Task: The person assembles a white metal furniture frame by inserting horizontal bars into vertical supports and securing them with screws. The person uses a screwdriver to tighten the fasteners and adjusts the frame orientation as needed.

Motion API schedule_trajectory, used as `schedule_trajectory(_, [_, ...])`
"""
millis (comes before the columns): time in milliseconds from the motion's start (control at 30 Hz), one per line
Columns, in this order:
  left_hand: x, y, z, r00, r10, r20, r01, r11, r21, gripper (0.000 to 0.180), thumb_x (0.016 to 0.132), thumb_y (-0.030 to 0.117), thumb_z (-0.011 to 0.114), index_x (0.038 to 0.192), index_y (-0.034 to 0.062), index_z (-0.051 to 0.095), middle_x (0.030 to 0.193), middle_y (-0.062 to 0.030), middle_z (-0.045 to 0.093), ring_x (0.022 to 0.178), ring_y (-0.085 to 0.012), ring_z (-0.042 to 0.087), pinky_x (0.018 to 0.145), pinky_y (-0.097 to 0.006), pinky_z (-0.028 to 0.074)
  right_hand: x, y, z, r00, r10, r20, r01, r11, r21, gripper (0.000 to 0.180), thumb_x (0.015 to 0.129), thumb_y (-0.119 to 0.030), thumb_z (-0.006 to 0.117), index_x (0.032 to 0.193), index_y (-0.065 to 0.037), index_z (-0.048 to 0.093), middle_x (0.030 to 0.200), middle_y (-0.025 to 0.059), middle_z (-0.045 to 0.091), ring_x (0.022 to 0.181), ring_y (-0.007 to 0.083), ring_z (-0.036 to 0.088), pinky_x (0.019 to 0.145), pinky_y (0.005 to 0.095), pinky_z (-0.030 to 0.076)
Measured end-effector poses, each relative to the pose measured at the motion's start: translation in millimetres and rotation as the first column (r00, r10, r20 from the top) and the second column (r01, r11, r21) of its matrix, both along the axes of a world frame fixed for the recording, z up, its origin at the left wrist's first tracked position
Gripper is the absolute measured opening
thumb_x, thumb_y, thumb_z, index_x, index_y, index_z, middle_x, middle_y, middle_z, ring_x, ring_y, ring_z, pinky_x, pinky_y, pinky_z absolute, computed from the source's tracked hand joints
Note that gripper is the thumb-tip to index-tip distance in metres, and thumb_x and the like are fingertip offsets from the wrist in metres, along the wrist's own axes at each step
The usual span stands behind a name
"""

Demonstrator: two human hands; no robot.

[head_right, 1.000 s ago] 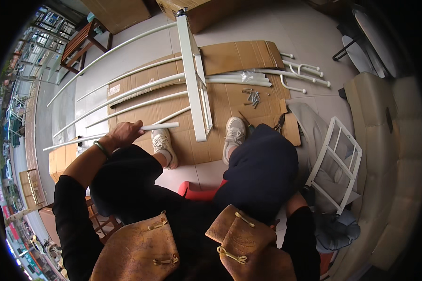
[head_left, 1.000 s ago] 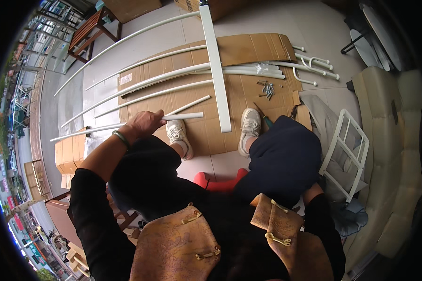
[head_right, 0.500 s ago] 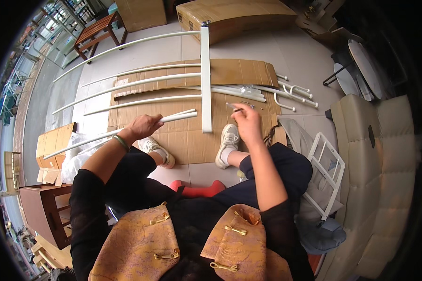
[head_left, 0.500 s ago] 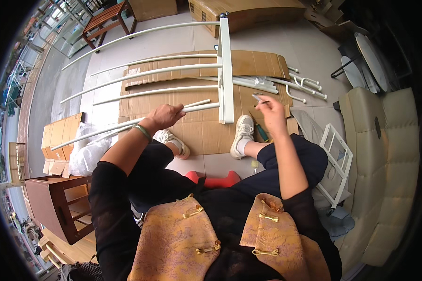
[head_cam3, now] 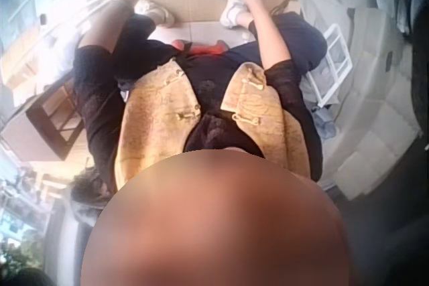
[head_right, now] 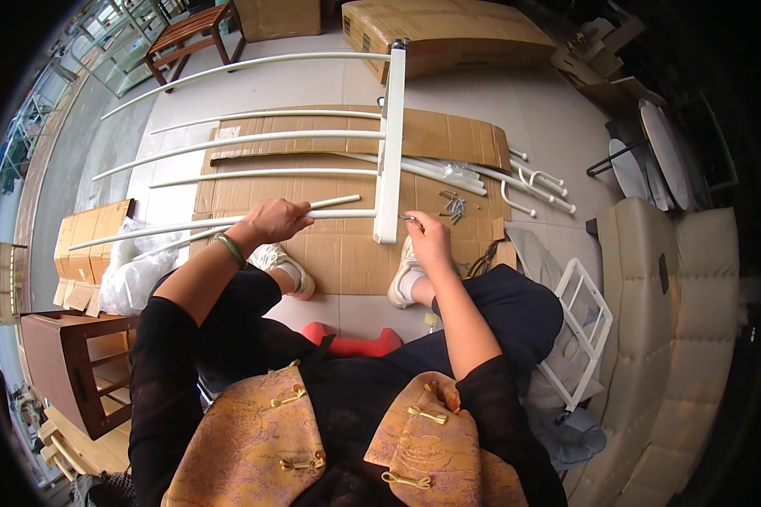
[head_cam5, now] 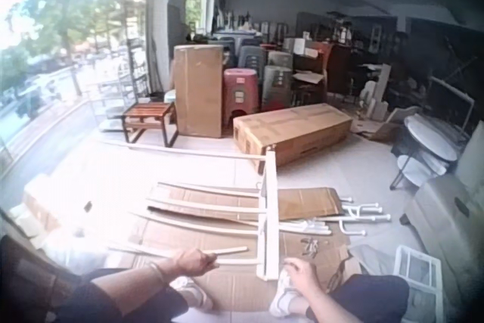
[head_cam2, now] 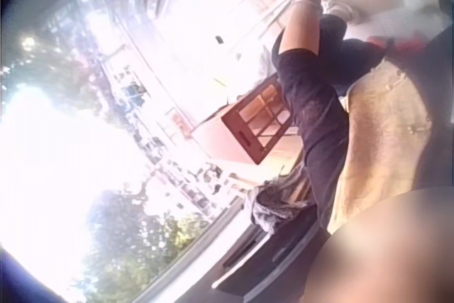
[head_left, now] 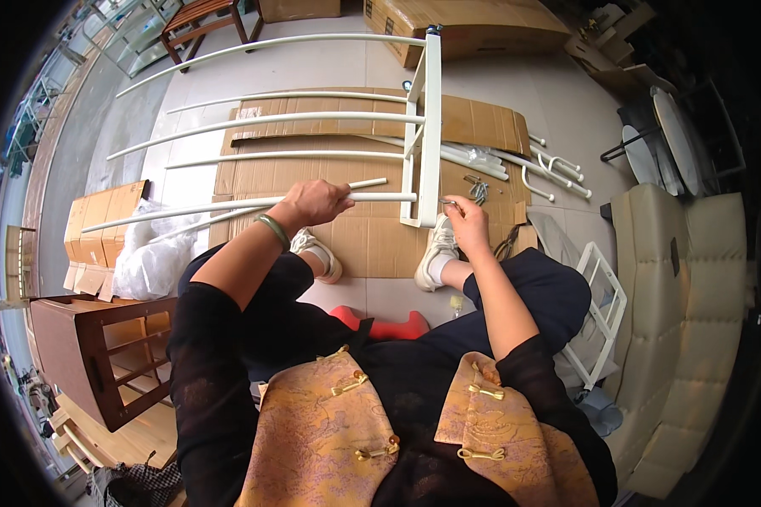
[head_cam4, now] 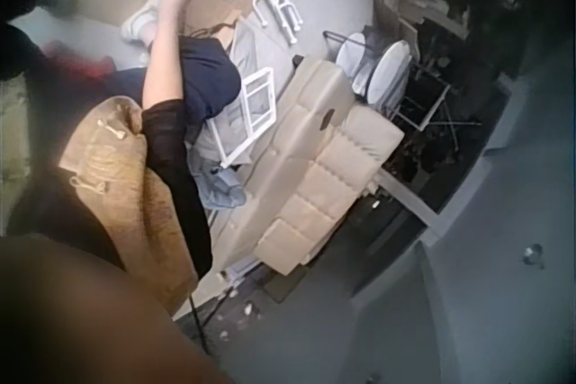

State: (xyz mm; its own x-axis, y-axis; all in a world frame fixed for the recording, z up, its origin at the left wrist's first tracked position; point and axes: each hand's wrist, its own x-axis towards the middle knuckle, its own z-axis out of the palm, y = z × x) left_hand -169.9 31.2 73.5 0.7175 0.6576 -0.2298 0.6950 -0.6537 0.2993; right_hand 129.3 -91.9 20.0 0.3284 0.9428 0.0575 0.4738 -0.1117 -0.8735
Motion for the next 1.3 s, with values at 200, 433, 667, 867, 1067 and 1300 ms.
schedule_trajectory(200, [6.8, 0.3, -2.2, 0.999, -0.012, -0.031, 0.012, 1.000, -0.001, 0.032, 0.093, 0.043, 0.047, 0.098, 0.0126, 0.055, 0.072, -0.0158, 0.065, 0.070, -0.0376, 0.063, 0.061, -0.049, 0.049, 0.3, -0.3, 13.4, 0.991, 0.025, 0.130, -0.027, 1.000, 0.015, 0.014, 0.086, -0.008, 0.061, 0.097, -0.002, 0.067, 0.072, 0.0076, 0.063, 0.065, 0.0111, 0.059, 0.061, 0.0280, 0.046])
schedule_trajectory(433, [7.9, 1.0, -2.3, 0.999, -0.016, -0.050, 0.016, 1.000, -0.009, 0.032, 0.093, 0.042, 0.047, 0.098, 0.0121, 0.056, 0.073, -0.0160, 0.065, 0.071, -0.0373, 0.063, 0.061, -0.048, 0.049, 1.2, 5.1, -1.2, 0.940, 0.027, -0.339, -0.020, 1.000, 0.023, 0.011, 0.090, -0.008, 0.057, 0.092, 0.002, 0.061, 0.071, 0.0049, 0.064, 0.065, 0.0101, 0.058, 0.065, 0.0255, 0.048])
schedule_trajectory(667, [5.7, -0.2, -1.5, 1.000, -0.016, -0.018, 0.016, 1.000, 0.010, 0.032, 0.093, 0.043, 0.047, 0.098, 0.0120, 0.055, 0.072, -0.0167, 0.065, 0.070, -0.0381, 0.063, 0.061, -0.049, 0.049, 6.8, 11.0, 0.6, 0.959, 0.088, -0.271, -0.102, 0.994, -0.038, 0.023, 0.092, -0.021, 0.060, 0.085, 0.001, 0.061, 0.066, 0.0033, 0.062, 0.062, 0.0092, 0.056, 0.061, 0.0245, 0.045])
schedule_trajectory(867, [3.8, 0.8, -3.6, 1.000, -0.003, -0.012, 0.003, 1.000, -0.006, 0.032, 0.093, 0.043, 0.047, 0.098, 0.0122, 0.056, 0.072, -0.0167, 0.065, 0.069, -0.0380, 0.063, 0.060, -0.049, 0.050, 2.2, 12.4, -2.0, 0.760, -0.109, -0.641, -0.078, 0.964, -0.256, 0.027, 0.089, -0.029, 0.065, 0.078, -0.005, 0.063, 0.059, -0.0038, 0.053, 0.045, 0.0019, 0.036, 0.041, 0.0196, 0.024])
schedule_trajectory(1067, [3.4, 1.7, -3.5, 1.000, -0.004, -0.030, 0.004, 1.000, -0.009, 0.032, 0.094, 0.043, 0.047, 0.099, 0.0121, 0.055, 0.072, -0.0167, 0.065, 0.069, -0.0377, 0.063, 0.060, -0.048, 0.050, 0.0, 14.3, -4.4, 0.785, -0.139, -0.604, -0.028, 0.965, -0.259, 0.027, 0.088, -0.030, 0.067, 0.077, -0.006, 0.063, 0.058, -0.0058, 0.050, 0.040, 0.0004, 0.025, 0.037, 0.0211, 0.015])
schedule_trajectory(1300, [5.2, 1.5, -0.1, 0.999, -0.005, -0.046, 0.004, 1.000, -0.016, 0.032, 0.094, 0.042, 0.046, 0.098, 0.0118, 0.055, 0.071, -0.0167, 0.064, 0.069, -0.0377, 0.063, 0.060, -0.048, 0.049, -3.5, 10.9, -0.7, 0.708, -0.133, -0.693, -0.026, 0.976, -0.215, 0.026, 0.085, -0.029, 0.070, 0.078, -0.005, 0.063, 0.065, -0.0034, 0.054, 0.042, 0.0004, 0.029, 0.038, 0.0199, 0.018])
